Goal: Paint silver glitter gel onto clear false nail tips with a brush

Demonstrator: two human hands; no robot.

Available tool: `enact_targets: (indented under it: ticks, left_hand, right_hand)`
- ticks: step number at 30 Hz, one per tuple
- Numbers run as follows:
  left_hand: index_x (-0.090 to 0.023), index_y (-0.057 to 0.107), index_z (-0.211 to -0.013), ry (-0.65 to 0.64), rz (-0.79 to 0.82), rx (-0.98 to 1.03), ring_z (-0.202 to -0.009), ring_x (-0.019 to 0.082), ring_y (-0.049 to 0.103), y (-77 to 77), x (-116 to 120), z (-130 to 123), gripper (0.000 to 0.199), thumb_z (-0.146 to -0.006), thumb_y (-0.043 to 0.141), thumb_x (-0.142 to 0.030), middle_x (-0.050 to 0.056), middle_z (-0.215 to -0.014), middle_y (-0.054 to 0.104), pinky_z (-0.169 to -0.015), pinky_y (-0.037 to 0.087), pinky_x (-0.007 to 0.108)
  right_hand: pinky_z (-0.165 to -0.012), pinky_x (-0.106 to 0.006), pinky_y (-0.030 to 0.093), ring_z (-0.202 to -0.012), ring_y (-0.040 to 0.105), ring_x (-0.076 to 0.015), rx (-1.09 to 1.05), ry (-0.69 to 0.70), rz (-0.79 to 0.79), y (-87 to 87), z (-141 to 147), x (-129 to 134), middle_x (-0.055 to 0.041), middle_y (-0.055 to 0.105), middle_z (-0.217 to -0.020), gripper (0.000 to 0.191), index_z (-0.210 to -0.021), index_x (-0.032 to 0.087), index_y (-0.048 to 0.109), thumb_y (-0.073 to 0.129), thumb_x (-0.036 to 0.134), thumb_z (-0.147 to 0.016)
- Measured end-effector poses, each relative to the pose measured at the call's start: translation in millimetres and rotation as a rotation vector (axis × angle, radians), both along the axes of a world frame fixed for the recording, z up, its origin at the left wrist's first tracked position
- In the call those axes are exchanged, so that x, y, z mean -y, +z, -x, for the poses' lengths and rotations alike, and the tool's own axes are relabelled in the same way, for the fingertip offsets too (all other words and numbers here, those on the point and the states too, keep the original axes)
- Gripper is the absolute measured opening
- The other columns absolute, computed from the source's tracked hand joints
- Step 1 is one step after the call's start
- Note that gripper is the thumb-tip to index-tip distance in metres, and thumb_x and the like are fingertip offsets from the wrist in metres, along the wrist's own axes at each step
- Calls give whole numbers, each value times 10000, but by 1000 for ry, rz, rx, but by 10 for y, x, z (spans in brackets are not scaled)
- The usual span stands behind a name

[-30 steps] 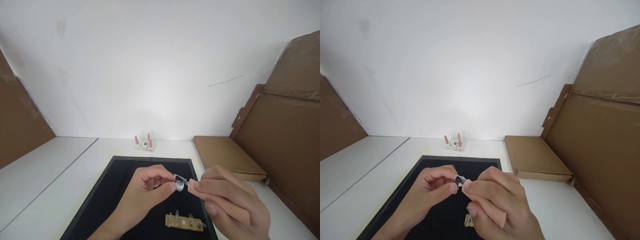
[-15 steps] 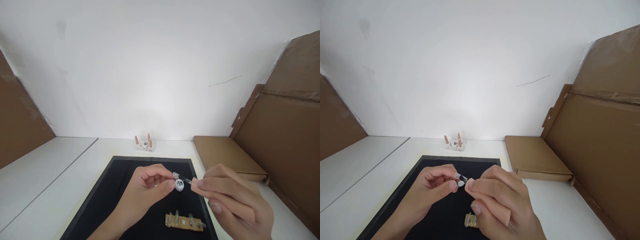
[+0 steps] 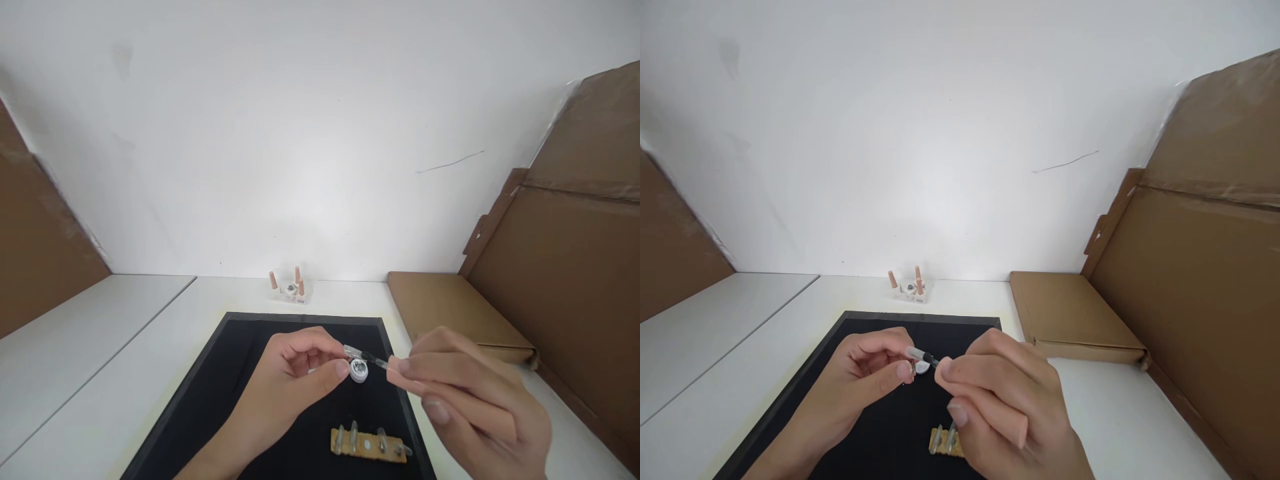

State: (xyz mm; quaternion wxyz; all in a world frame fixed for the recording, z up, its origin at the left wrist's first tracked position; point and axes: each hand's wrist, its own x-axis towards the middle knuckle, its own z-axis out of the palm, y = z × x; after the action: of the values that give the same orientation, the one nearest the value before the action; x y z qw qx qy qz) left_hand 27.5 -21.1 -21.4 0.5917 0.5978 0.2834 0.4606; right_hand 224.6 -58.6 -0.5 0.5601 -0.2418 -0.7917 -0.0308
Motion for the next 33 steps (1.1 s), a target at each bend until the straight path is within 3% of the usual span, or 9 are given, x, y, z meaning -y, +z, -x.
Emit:
enact_targets:
  ticks: [6,12,16,24,29,33]
  left_hand:
    - [-196,763,-731,19,-27,-15,-652,100,542,-3,11,18,76,-804,740,-200,-10,-697,622,-631,445,199]
    - [-206,774,-796,-5,-76,-7,-711,120,583,-1,-21,32,84,-843,713,-240,20,-815,649,-677,473,228]
    - [-199,783,-820,-15,-32,34,-717,131,607,0,-34,19,86,-847,710,-235,31,-818,674,-700,499,244]
    - [-163,750,-802,-39,28,-21,-715,137,576,25,55,0,209,-893,654,-325,29,-747,657,-712,493,245]
    - [-180,714,-821,-69,62,30,-726,127,565,-21,35,2,216,-925,613,-339,22,-819,646,-712,465,239]
    - [-175,716,-844,-77,98,43,-708,125,547,-25,18,-4,236,-907,633,-387,7,-743,620,-708,436,244]
  right_hand:
    - [-389,-251,431,-489,532,-119,-55,4,19,1,20,5,-8,685,-628,185,-882,175,658,539,43,-829]
    - [-396,-270,425,-506,554,-143,-108,19,21,-16,24,5,-34,693,-641,163,-939,181,691,528,188,-932]
    - [-420,-273,433,-537,560,-147,-129,22,29,-39,15,-2,-37,692,-663,185,-973,182,684,510,245,-963]
    - [-467,-242,466,-574,563,-127,-140,29,205,-68,-33,-3,-19,663,-692,144,-942,203,698,569,268,-937]
    - [-436,-252,462,-524,564,-130,-115,63,197,-58,-45,-15,-32,693,-703,206,-1002,216,711,561,347,-950]
    - [-446,-248,477,-567,612,-149,-59,63,203,-45,-58,-12,-26,676,-684,168,-1040,222,692,574,290,-941]
